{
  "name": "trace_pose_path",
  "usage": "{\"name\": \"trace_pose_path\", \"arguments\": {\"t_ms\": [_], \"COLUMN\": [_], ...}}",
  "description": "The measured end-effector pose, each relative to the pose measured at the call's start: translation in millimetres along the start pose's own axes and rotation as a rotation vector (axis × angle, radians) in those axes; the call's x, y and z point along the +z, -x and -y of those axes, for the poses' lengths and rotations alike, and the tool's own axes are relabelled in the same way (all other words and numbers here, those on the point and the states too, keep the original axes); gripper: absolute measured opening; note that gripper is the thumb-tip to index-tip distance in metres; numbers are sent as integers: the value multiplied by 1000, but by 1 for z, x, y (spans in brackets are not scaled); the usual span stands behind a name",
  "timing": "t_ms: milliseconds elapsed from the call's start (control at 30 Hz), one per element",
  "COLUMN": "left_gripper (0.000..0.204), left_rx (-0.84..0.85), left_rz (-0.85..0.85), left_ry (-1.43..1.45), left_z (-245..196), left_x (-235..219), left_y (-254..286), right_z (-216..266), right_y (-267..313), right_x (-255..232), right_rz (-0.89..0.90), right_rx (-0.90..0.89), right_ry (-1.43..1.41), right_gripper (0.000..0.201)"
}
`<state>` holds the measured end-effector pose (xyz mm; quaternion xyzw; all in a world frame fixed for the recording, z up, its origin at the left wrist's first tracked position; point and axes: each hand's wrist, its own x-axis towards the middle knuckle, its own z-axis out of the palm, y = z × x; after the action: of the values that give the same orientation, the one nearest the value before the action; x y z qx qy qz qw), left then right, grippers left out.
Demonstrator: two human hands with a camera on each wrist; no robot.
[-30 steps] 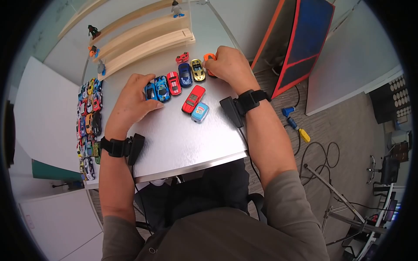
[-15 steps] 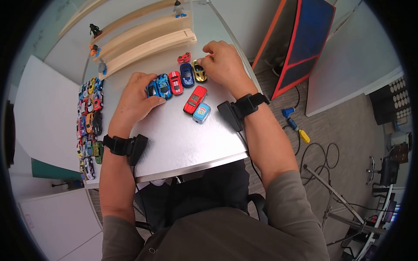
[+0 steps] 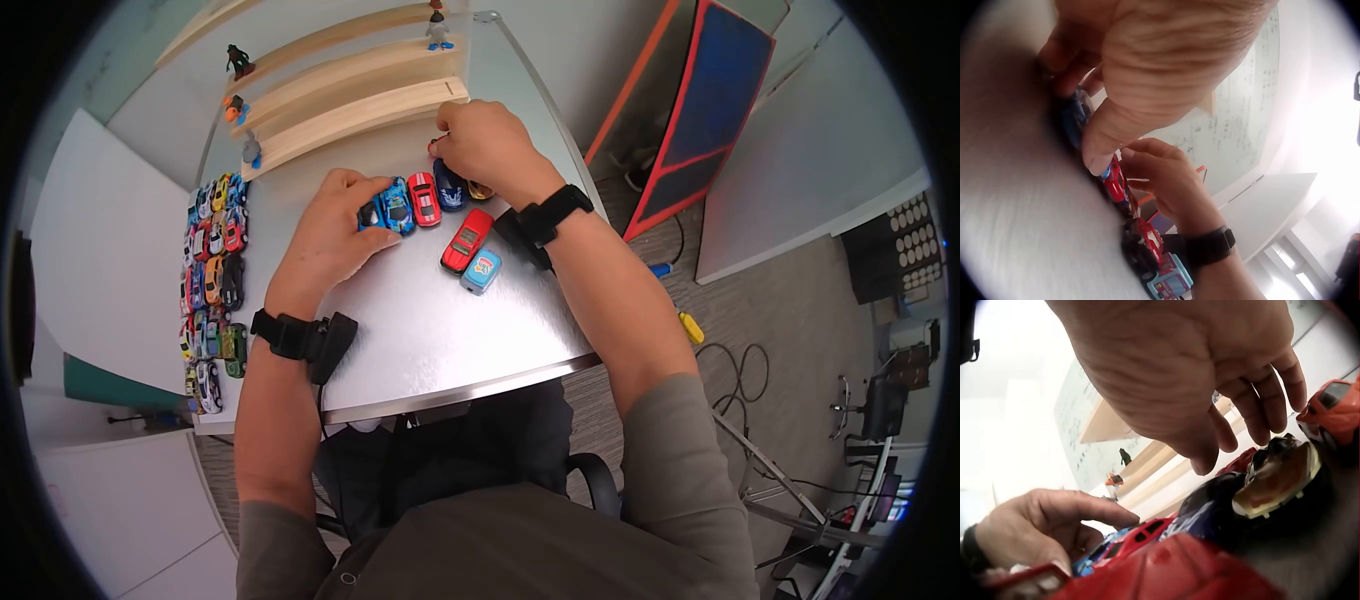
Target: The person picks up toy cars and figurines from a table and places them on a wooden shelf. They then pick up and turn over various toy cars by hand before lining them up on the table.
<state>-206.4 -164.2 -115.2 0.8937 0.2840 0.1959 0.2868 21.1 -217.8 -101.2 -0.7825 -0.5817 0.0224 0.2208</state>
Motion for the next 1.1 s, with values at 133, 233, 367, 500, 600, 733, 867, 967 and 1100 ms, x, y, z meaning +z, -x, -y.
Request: {"name": "trace_pose_path", "arguments": {"t_ms": [133,233,367,500,600,733,867,967,1100], "left_gripper": [58,58,57,57,57,58,55,54,55], "left_rx": [14,26,22,38,24,20,-7,-15,-15], "left_rz": [-1,-6,-11,-18,-14,-16,25,32,30], "left_ry": [-18,-21,-22,-14,-14,-18,-35,-48,-48], "left_z": [2,2,4,5,2,2,0,-1,-1], "left_x": [0,1,3,4,3,3,0,-1,0], "left_y": [1,2,0,1,2,1,1,1,1], "right_z": [10,9,10,1,-3,-10,-5,-4,-4], "right_y": [-8,-12,-18,-20,-18,-18,-17,-16,-16], "right_x": [8,12,10,-2,-8,-7,-15,-16,-16], "right_rz": [72,59,18,-12,31,57,124,134,150], "right_rx": [-19,-56,-72,-71,-76,-48,-52,-51,-13], "right_ry": [118,122,174,130,169,147,198,182,175], "right_gripper": [25,21,19,25,28,25,21,19,20]}}
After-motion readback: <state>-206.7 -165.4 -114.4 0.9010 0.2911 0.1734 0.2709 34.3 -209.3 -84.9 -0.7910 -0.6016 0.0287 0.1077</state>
